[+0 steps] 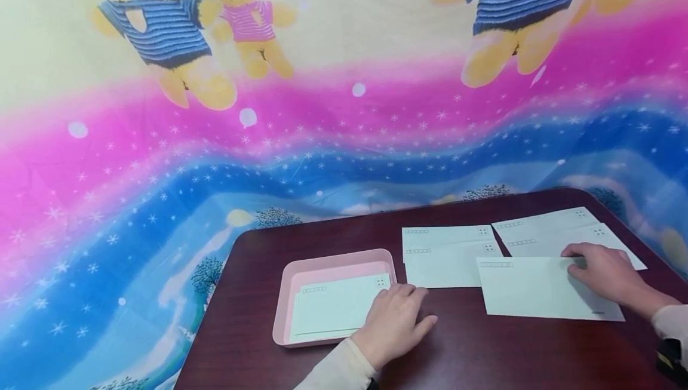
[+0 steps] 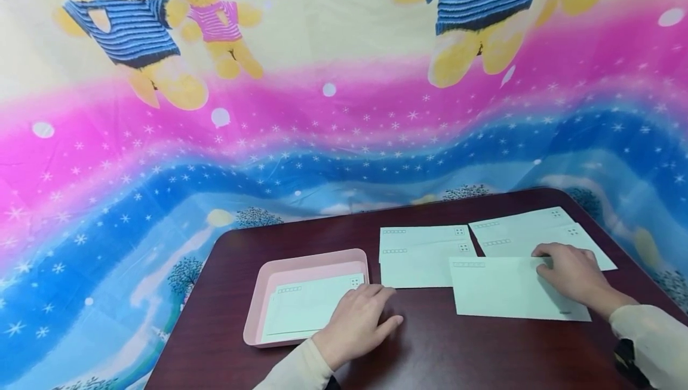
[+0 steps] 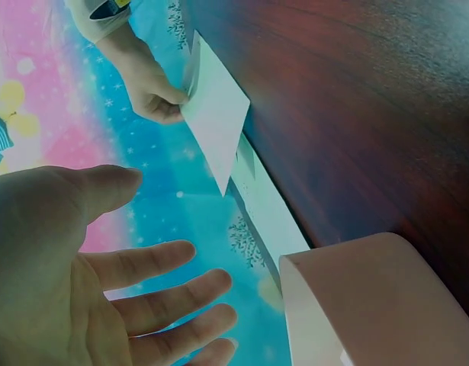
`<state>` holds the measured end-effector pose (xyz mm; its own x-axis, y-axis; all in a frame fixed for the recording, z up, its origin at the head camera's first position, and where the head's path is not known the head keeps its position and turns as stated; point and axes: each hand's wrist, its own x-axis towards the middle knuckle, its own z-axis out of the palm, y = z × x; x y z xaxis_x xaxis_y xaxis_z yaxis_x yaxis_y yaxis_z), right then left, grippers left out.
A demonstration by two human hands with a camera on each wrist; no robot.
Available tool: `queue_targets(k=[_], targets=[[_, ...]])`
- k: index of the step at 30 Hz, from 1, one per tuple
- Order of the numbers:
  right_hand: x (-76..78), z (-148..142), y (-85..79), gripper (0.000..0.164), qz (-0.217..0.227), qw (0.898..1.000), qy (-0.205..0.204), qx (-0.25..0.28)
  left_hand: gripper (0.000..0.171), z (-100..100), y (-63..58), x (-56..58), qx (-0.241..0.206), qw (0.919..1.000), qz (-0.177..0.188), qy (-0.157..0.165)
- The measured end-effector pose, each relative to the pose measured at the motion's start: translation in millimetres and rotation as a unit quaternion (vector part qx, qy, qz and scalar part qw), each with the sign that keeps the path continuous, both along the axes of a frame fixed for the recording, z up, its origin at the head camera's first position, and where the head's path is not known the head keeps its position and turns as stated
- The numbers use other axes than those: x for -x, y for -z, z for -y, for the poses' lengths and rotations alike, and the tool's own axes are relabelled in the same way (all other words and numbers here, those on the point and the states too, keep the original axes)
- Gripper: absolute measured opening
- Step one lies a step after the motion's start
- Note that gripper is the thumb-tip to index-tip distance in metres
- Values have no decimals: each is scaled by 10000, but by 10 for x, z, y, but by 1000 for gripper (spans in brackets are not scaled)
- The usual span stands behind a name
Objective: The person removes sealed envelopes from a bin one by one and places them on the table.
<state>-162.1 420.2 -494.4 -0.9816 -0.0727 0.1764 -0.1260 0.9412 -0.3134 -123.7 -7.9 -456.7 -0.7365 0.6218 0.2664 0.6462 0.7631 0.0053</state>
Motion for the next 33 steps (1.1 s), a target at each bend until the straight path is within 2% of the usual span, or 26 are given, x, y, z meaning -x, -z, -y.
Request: queue_targets(k=[7, 14, 24, 33], targets=[[71, -122, 76, 25, -216, 9994, 141, -212, 38, -57, 6, -10, 24, 9999, -87, 93], [158, -248, 125, 26, 8, 9981, 470, -410, 39, -115, 28, -35, 183, 9997, -124, 143], [230, -405, 176, 26, -4, 9979, 512, -404, 41, -234, 0, -69, 393, 9990, -120, 159], [266, -559, 238, 25, -40, 9974, 565, -443, 42, -331, 34, -89, 579, 9981, -56, 218]])
